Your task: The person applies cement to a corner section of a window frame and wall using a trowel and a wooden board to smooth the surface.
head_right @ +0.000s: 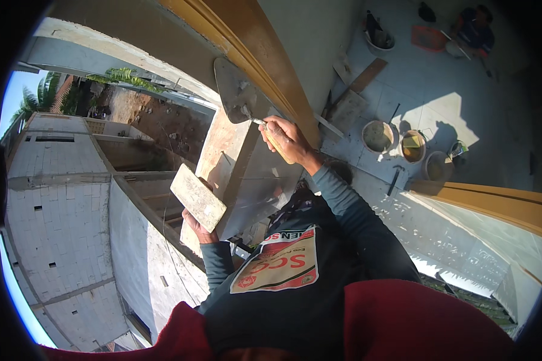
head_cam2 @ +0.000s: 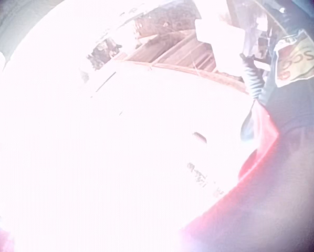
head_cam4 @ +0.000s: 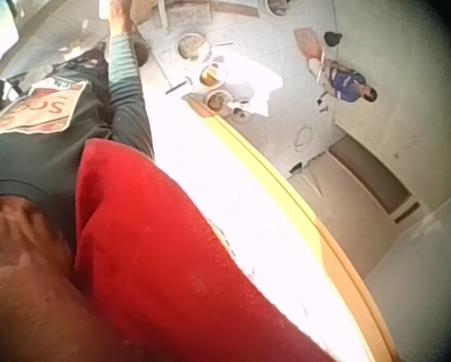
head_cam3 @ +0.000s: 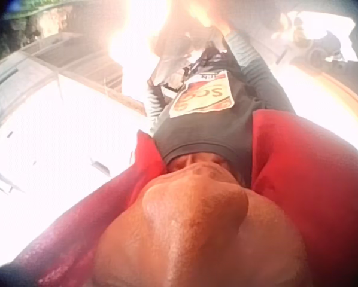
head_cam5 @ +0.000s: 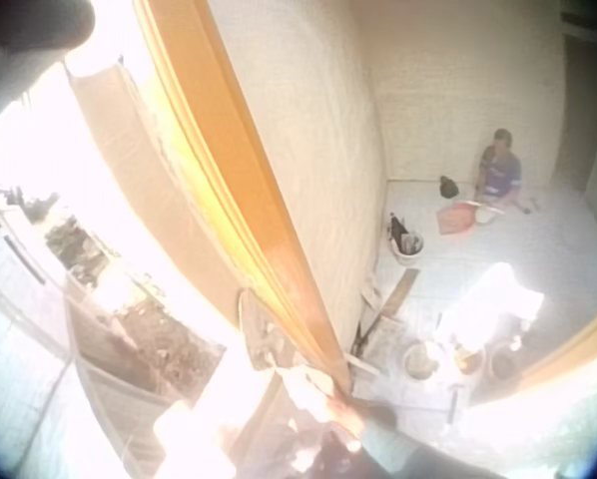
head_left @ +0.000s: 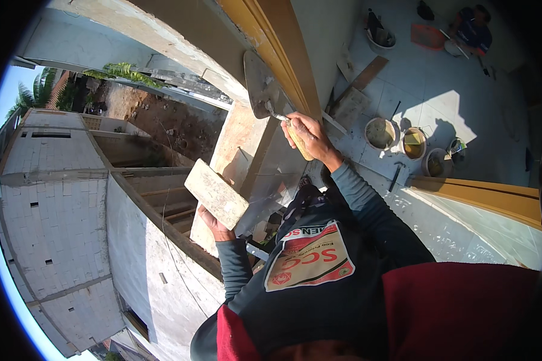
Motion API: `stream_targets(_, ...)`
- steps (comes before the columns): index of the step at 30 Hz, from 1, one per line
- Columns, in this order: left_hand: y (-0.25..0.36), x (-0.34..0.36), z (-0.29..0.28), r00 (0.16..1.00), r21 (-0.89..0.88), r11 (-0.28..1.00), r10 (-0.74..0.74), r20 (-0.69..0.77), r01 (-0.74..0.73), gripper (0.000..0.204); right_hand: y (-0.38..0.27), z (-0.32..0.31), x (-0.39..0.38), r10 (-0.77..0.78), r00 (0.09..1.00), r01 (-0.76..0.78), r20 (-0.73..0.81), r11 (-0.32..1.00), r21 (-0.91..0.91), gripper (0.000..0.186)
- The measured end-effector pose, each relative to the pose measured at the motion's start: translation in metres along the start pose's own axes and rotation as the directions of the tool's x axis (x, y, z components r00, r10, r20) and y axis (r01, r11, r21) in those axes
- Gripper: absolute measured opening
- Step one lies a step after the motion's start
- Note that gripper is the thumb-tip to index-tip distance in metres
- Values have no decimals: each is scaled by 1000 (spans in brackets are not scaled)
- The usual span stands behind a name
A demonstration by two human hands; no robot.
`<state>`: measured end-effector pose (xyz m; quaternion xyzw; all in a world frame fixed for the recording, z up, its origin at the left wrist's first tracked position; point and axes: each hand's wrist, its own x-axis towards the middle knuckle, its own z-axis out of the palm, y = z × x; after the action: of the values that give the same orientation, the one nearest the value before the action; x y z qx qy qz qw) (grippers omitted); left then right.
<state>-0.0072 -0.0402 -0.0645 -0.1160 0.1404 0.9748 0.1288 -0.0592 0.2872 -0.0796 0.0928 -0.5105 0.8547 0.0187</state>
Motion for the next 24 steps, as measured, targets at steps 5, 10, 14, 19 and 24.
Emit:
stream_targets(5,-9,-1,12,1000,-38,999,-4,24,5,61,12,0,19,-21,997,17,72,998,54,41)
stream_targets(10,-4,-4,10,999,18,999,38,-13,-37,58,14,10,0,49,979,-52,200,999,10,42)
stream_targets(14,-6,-5,17,1000,-16,1000,24,7,-24,74,7,16,-19,31,979,-29,203,999,-14,42)
stream_targets(19,-13,-5,30,1000,-26,1000,10,-26,-11,78,-9,5,14,-70,997,69,35,998,10,41)
stream_targets(24,-9,-6,23,999,-59,998,-24,-31,22,77,-1,-2,25,-8,997,8,71,1000,-10,42)
